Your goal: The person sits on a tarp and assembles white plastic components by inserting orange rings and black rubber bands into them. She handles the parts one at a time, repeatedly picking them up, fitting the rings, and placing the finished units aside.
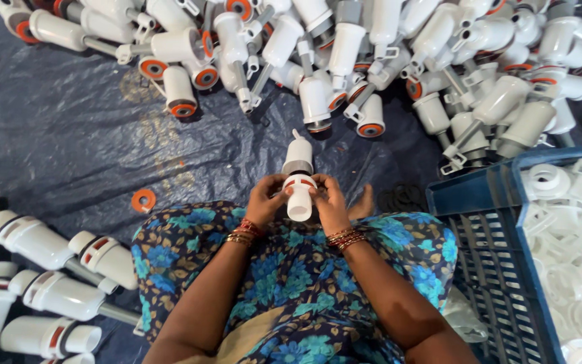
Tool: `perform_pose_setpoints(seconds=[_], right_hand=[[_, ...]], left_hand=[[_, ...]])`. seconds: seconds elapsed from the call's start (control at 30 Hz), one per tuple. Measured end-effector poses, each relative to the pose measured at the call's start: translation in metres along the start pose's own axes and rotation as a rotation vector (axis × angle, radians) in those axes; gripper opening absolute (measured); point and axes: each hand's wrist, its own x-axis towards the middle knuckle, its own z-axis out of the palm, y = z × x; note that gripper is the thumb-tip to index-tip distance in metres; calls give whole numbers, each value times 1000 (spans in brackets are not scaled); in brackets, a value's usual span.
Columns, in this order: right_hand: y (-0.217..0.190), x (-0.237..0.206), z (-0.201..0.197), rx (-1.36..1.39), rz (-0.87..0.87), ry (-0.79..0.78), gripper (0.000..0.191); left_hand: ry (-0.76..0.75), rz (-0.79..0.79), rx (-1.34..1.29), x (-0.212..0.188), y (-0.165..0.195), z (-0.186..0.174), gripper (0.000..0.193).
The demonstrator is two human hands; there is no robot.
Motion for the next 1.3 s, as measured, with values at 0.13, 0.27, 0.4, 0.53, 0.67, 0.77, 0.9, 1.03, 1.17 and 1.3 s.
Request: perform_pose_setpoints(seconds=[0.13, 0.27, 0.4, 0.53, 0.67, 0.77, 0.9, 1.03, 1.17, 1.3], right_hand=[[-9, 3, -6, -68, -20, -36, 34], [-28, 5, -13, -389, -173, -74, 36], [-45, -1, -11, -515, -289, -113, 38], [-49, -3, -8, -584, -229, -156, 38], [-40, -2, -9, -661, -187, -179, 36], [-31, -4, -8, -652, -246, -179, 36], [-22, -7, -6, -598, -242, -151, 38], [-17, -6, -6, -565, -113, -176, 35], [-7, -5, -3, -462, -59, -179, 35], [5, -4, 2, -459, -100, -120, 34]], left_hand=[[22, -8, 3, 1, -9, -2, 37], [32, 137, 222, -2, 5, 0, 32], [-57, 270, 408, -8, 23, 3, 36], [-67, 327, 508, -10, 30, 5, 36], [-56, 421, 549, -11, 28, 5, 38], [-62, 438, 583, -12, 26, 6, 35], [-65, 417, 581, -14, 26, 5, 35], [-87, 338, 563, -12, 25, 5, 31], [-92, 271, 496, -10, 22, 5, 26], [-84, 218, 441, -7, 19, 0, 30]])
